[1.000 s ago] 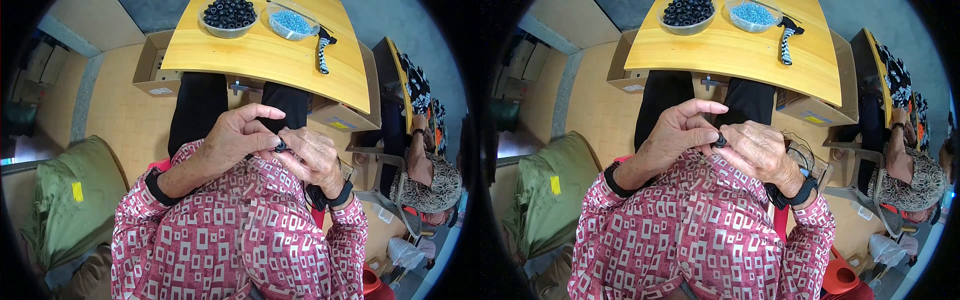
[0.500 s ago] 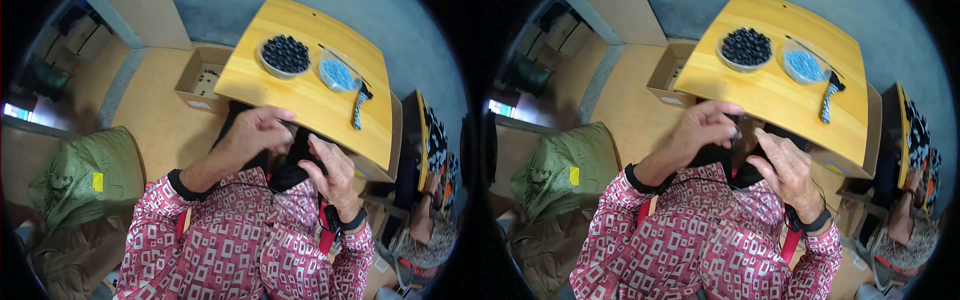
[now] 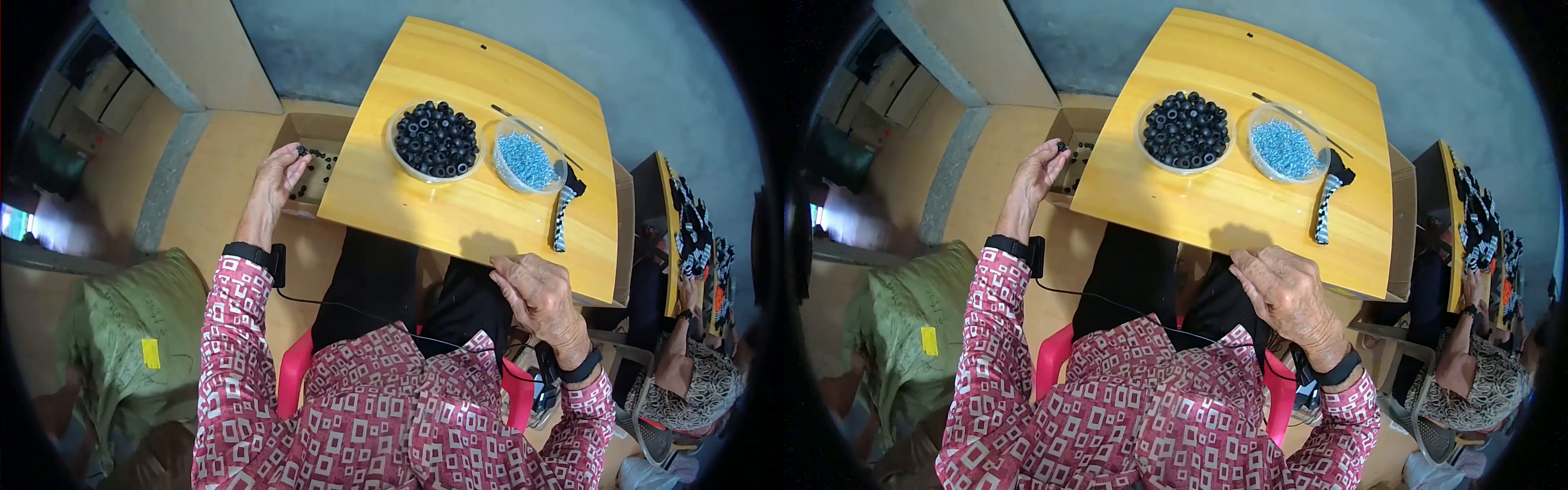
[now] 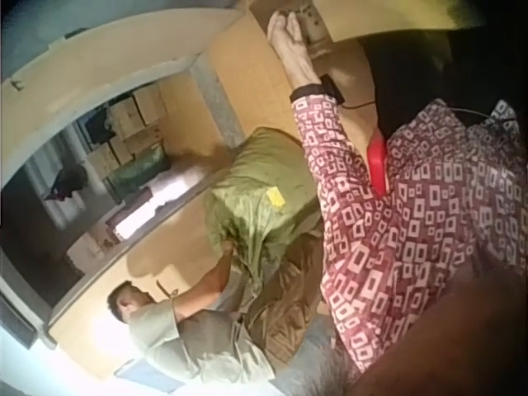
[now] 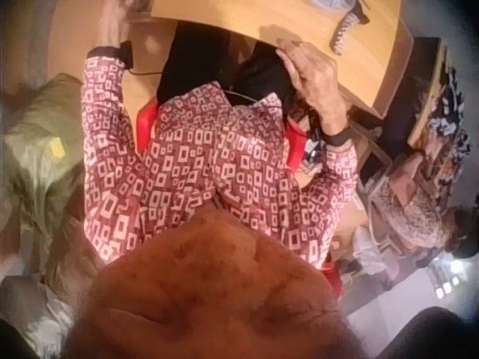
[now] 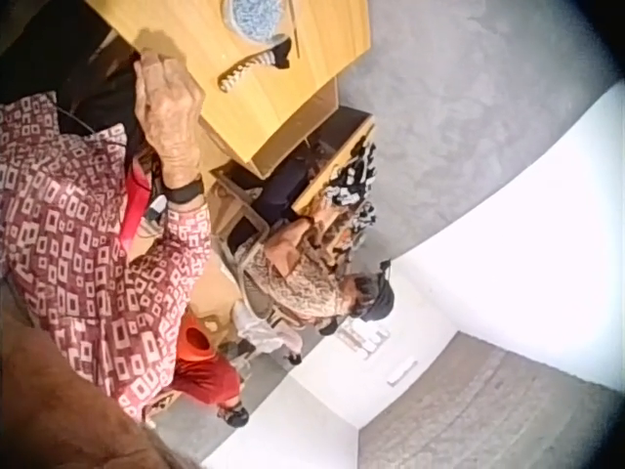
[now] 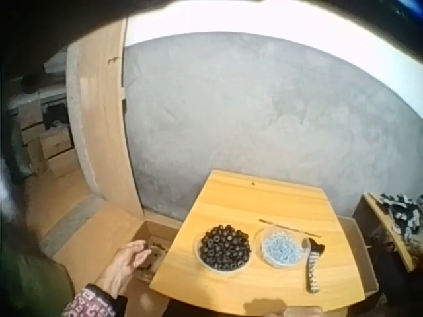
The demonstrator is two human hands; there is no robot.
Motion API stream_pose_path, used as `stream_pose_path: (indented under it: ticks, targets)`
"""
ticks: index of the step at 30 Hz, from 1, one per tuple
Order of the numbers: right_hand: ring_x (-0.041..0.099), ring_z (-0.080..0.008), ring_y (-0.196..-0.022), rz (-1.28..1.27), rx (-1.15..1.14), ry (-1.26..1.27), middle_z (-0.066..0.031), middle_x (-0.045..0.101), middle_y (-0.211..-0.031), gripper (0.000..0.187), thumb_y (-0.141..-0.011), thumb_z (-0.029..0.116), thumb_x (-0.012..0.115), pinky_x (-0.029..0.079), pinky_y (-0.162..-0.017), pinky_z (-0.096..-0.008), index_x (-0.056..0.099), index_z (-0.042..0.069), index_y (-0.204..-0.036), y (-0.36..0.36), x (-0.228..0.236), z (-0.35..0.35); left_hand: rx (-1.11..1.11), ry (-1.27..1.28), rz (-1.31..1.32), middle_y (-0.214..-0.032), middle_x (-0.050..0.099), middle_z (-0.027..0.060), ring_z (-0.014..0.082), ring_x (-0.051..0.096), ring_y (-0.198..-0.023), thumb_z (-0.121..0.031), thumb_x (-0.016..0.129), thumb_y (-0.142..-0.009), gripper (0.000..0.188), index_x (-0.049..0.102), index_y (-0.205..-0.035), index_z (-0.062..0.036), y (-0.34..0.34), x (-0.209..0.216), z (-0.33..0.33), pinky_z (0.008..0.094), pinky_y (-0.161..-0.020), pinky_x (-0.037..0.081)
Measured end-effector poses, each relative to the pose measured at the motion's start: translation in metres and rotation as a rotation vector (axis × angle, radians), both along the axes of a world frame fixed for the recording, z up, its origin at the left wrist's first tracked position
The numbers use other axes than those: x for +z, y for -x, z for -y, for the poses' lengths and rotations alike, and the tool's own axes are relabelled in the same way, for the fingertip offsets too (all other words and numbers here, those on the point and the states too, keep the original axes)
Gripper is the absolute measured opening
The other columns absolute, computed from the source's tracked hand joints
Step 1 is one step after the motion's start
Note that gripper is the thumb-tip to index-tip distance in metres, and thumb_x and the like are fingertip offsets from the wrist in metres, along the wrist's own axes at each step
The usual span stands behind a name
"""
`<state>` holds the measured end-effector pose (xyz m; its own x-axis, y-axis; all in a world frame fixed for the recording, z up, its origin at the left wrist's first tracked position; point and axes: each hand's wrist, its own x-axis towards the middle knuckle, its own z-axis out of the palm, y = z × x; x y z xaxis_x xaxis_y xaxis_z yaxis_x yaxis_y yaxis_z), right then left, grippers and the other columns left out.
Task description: The person assembles small components by picking black plastic pieces and small pins from bowls on the table and fitting them together by hand.
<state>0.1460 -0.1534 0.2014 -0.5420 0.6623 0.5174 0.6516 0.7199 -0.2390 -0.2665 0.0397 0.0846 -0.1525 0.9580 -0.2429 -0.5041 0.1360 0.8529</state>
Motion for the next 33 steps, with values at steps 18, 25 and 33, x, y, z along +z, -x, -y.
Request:
stream_pose_path:
  ticks: [18, 25, 33]
  targets:
    - [0.066, -0.0284, -0.070, -0.106, -0.248, -0.046, -0.0161, 0.067, -0.085, 0.016, -0.085, 0.008, 0.066, 0.053, -0.063, -0.0333, 0.066, 0.000, -0.098, -0.079, 0.094, -0.047, -0.076, -0.273, -0.239, -0.108, 0.066, 0.0070, 0.0132, 0.064, -0.098, -0.011, 0.058, -0.093, 0.023, 0.060, -0.115, -0.0039, -0.116, 0.113, 0.111, 0.0220, -0.083, 0.051]
    - [0.061, -0.0344, -0.075, 0.069, -0.149, -0.065, -0.0156, 0.063, -0.086, 0.019, -0.083, 0.012, 0.066, 0.049, -0.070, -0.0412, 0.064, 0.000, -0.099, -0.005, 0.116, -0.059, -0.162, -0.433, -0.247, -0.106, 0.067, 0.0061, 0.0144, 0.063, -0.098, -0.008, 0.059, -0.091, 0.021, 0.062, -0.112, -0.0024, -0.147, 0.153, 0.173, 0.0234, -0.084, 0.047]
    - [0.061, -0.0340, -0.083, 0.110, -0.148, -0.133, -0.0138, 0.058, -0.084, 0.015, -0.078, 0.009, 0.068, 0.051, -0.069, -0.0438, 0.061, 0.003, -0.090, 0.038, 0.114, -0.091, -0.213, -0.391, -0.224, -0.108, 0.067, 0.0101, 0.0168, 0.065, -0.099, -0.008, 0.061, -0.091, 0.022, 0.062, -0.111, -0.0009, -0.127, 0.173, 0.168, 0.0250, -0.088, 0.051]
